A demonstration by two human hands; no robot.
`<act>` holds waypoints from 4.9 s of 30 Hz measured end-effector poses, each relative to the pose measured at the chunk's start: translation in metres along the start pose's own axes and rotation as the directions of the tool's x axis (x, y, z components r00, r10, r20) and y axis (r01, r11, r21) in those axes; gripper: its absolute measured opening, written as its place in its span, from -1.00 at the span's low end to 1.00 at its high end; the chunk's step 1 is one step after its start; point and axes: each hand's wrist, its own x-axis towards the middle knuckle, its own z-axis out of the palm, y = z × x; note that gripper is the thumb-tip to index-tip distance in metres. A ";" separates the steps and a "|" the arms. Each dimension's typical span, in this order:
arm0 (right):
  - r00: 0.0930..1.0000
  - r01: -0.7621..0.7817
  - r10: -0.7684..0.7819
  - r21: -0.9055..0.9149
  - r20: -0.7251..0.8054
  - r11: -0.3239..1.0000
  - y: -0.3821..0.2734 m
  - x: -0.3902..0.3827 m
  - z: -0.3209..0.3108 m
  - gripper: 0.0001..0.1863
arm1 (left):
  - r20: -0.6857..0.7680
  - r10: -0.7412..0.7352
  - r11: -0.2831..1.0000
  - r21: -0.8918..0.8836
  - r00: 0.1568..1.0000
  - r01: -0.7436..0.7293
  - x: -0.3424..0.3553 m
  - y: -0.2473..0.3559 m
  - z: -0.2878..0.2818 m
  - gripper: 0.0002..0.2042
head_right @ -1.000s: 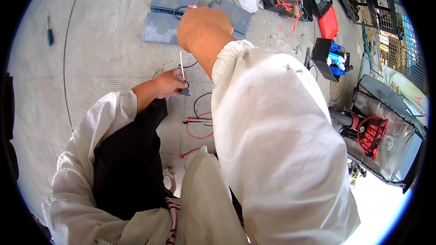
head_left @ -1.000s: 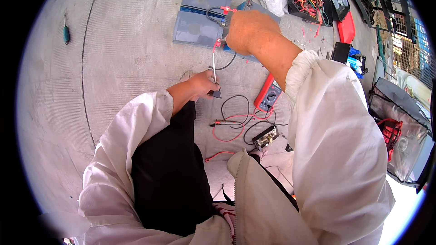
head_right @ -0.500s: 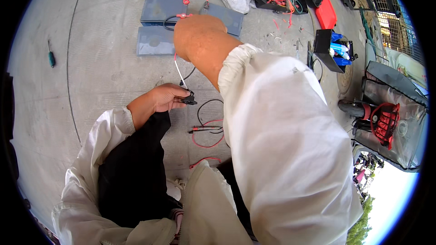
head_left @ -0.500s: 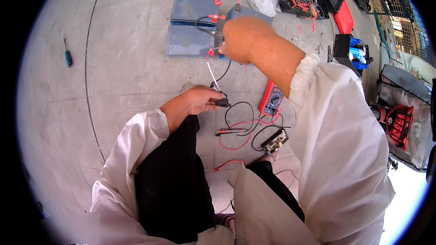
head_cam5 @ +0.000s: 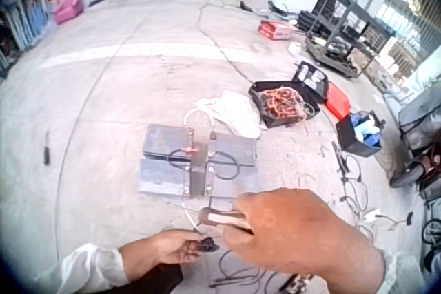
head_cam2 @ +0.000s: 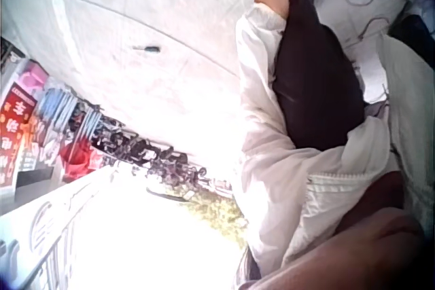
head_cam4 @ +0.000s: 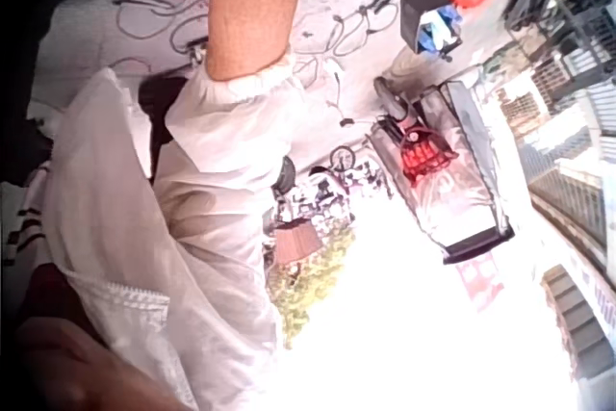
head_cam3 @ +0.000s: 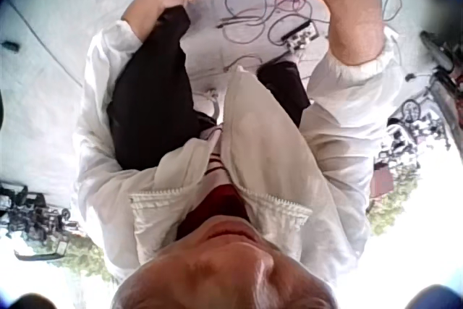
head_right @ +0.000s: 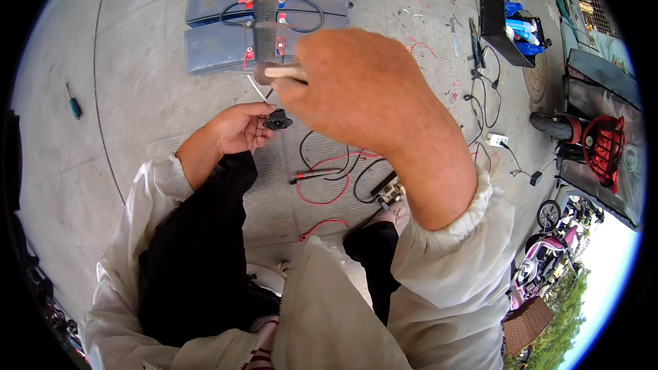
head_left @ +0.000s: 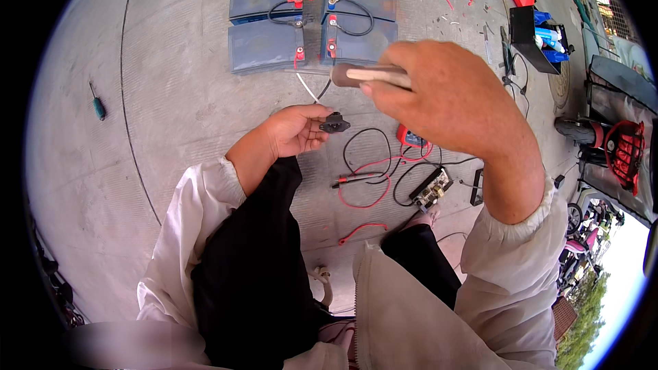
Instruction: The person tests a battery pack and a small electronic module using a multimeter and pliers. They connect wires to the battery terminals, measure voltage, strip wire ends, and reattach connections to the module.
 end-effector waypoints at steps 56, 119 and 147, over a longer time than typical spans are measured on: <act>0.801 0.351 0.598 0.784 0.032 -0.512 0.091 -0.116 0.245 -0.71 | -0.198 0.108 0.983 0.170 0.974 -0.075 0.047 -0.001 0.114 -0.76; 0.673 0.496 0.632 0.869 -0.384 0.001 0.046 -0.081 0.213 -0.73 | -0.108 0.153 0.988 0.046 0.982 -0.149 0.042 0.002 0.113 -0.76; 0.651 -0.759 -0.049 0.650 0.757 -0.041 0.230 -0.260 0.323 -0.50 | -0.184 0.169 0.985 0.067 0.968 -0.159 0.095 -0.012 0.181 -0.79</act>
